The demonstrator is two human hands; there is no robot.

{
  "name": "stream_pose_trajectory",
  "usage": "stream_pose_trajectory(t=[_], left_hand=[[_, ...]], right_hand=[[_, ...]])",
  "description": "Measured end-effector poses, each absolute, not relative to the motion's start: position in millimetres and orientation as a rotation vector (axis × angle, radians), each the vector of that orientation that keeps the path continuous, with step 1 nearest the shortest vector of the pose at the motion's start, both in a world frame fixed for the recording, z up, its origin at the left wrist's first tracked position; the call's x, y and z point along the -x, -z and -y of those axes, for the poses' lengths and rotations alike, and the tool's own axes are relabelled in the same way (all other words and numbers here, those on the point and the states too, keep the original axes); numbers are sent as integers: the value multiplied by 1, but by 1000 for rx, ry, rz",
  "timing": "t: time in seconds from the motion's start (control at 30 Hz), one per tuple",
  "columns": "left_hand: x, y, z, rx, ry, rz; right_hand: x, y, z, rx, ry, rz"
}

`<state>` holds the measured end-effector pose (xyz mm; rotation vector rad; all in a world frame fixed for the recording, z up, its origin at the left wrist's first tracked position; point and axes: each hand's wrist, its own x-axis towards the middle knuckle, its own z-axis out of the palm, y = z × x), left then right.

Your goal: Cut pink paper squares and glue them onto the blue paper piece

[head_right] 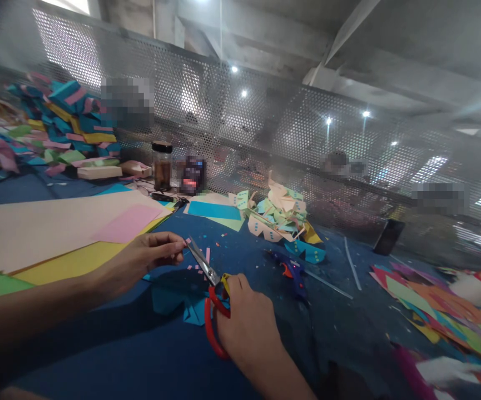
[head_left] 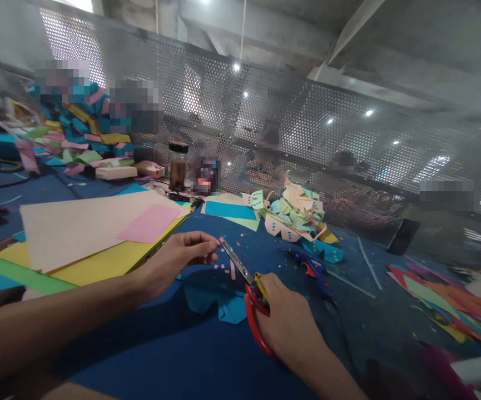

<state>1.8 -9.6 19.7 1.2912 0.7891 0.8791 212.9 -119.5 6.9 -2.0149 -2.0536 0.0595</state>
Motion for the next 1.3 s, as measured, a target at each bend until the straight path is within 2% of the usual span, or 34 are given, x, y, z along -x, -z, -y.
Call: stream_pose_trajectory(t=[0.47,1.3], left_hand=[[-2,-20,11,-1283,-836,-765],[-3,-21,14,-1240,-821,-775]], right_hand=[[-211,-10,119,2010,-204,2041],[-213,-5,118,1998,-166,2056]])
